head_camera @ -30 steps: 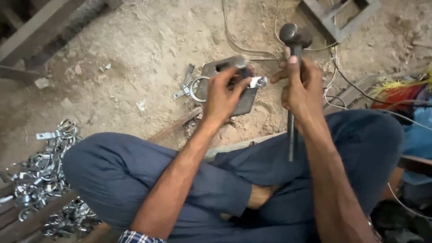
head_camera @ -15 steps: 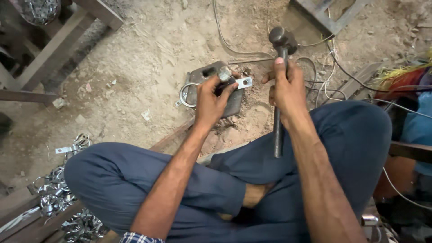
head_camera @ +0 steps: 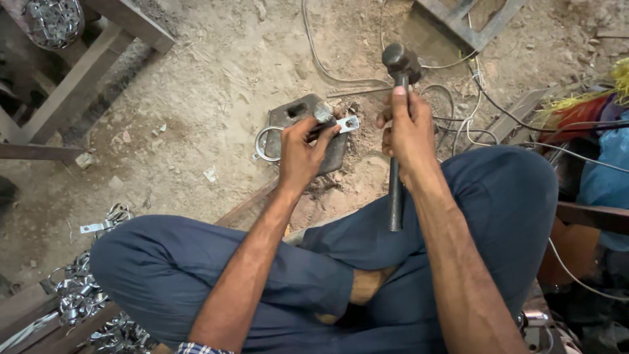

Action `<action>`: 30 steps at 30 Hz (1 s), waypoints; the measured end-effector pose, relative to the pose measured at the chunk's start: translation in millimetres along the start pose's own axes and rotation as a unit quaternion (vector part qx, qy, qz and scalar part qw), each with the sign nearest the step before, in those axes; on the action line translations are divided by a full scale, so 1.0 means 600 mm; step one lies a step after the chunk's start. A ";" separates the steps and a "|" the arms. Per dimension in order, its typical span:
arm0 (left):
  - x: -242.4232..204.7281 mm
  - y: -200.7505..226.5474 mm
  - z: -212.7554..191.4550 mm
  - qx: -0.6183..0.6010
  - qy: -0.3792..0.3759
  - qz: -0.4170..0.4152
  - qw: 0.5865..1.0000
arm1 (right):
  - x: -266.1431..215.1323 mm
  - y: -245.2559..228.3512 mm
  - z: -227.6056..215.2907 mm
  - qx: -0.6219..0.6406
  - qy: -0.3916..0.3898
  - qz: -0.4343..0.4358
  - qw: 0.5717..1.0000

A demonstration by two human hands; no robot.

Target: The person sits on the floor and uses a hammer to strike a metal pin into a metal bracket held on an anvil. They repeatedly adjust the position of the bracket and pin while hammering to secure the components together.

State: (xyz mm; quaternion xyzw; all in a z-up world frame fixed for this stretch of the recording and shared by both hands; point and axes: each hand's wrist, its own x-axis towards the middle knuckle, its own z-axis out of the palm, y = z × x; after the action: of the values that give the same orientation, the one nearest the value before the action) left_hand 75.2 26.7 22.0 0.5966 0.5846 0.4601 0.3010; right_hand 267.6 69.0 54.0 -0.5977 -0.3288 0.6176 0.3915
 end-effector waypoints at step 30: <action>0.000 -0.043 0.044 -0.004 0.038 0.095 0.995 | -0.216 -0.007 -0.016 -0.396 0.110 -0.155 0.898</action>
State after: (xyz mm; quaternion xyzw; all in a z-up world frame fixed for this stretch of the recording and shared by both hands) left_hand 88.1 35.0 -11.4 0.6304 0.5346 0.5109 0.2361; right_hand 275.0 -42.9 119.4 -0.7086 -0.5898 0.2984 0.2469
